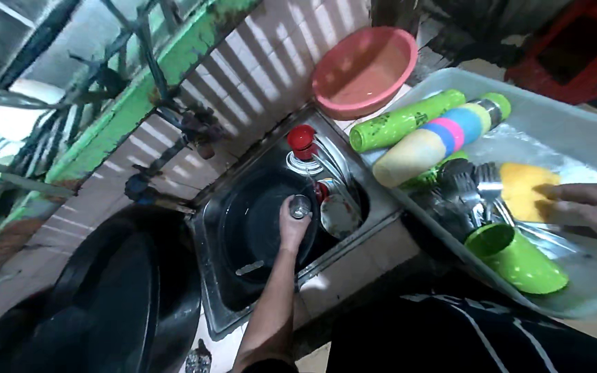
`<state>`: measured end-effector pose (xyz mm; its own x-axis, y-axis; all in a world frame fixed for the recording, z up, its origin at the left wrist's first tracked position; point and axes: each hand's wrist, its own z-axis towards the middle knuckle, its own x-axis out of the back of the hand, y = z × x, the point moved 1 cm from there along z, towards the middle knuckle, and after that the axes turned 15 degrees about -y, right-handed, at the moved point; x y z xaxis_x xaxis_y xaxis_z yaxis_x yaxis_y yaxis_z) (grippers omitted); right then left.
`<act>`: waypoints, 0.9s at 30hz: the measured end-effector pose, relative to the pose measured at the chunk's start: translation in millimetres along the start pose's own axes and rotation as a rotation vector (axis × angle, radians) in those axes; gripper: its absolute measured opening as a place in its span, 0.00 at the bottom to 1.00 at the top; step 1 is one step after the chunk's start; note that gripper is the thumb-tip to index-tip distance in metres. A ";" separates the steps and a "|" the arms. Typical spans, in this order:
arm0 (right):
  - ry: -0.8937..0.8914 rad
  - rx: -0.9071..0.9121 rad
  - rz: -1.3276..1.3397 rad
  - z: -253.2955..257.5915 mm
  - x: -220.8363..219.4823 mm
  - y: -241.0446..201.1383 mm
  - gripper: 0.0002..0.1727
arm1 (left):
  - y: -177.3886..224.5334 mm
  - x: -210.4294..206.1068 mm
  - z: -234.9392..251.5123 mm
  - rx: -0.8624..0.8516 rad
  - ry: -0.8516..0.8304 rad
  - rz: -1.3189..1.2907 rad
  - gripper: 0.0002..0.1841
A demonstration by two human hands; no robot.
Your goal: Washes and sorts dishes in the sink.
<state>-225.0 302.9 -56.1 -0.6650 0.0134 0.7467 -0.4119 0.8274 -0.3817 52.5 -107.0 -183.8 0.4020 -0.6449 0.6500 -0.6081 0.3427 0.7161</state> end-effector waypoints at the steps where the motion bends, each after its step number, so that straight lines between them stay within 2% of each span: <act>1: 0.004 0.012 -0.008 0.0 0.0 1.3 0.18 | 20.7 8.4 -9.0 -0.052 0.018 -0.024 0.46; 4: 0.041 0.065 -0.055 5.0 -4.0 15.4 0.17 | 94.1 31.0 -38.4 -0.174 0.005 -0.132 0.46; 7: 0.108 0.116 -0.110 10.2 -10.2 28.4 0.16 | 159.9 34.5 -62.9 -0.321 -0.117 -0.294 0.46; 9: 0.171 0.160 -0.131 12.3 -13.9 34.3 0.15 | 195.8 23.5 -69.3 -0.453 -0.287 -0.357 0.45; 11: 0.227 0.223 -0.162 12.1 -16.3 39.3 0.14 | 230.9 1.4 -70.3 -0.503 -0.486 -0.380 0.43; 13: 0.223 0.214 -0.153 8.7 -13.6 35.5 0.14 | 260.7 -29.4 -63.3 -0.479 -0.710 -0.437 0.38; 15: 0.212 0.209 -0.143 6.3 -10.8 31.6 0.13 | 284.3 -68.1 -48.5 -0.368 -0.888 -0.497 0.34; 18: 0.221 0.244 -0.144 4.6 -9.4 30.9 0.13 | 298.8 -121.3 -25.3 -0.258 -1.087 -0.539 0.32; 21: 0.224 0.261 -0.124 1.8 -8.1 31.0 0.13 | 308.3 -147.2 -13.7 -0.147 -1.143 -0.597 0.21; 22: 0.221 0.262 -0.126 2.0 -8.1 31.8 0.13 | 311.4 -148.9 -13.0 -0.111 -1.135 -0.631 0.19; 24: 0.200 0.247 -0.136 3.4 -8.8 32.9 0.13 | 312.5 -140.3 -14.3 -0.057 -1.094 -0.678 0.23; 27: 0.200 0.245 -0.142 5.5 -10.7 33.2 0.13 | 295.5 -92.7 -25.4 -0.177 -1.017 -0.784 0.23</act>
<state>-235.0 327.2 -79.8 -0.4654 0.0372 0.8843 -0.6448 0.6702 -0.3676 -147.0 71.4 -26.0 -0.1368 -0.9133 -0.3835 -0.3190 -0.3259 0.8900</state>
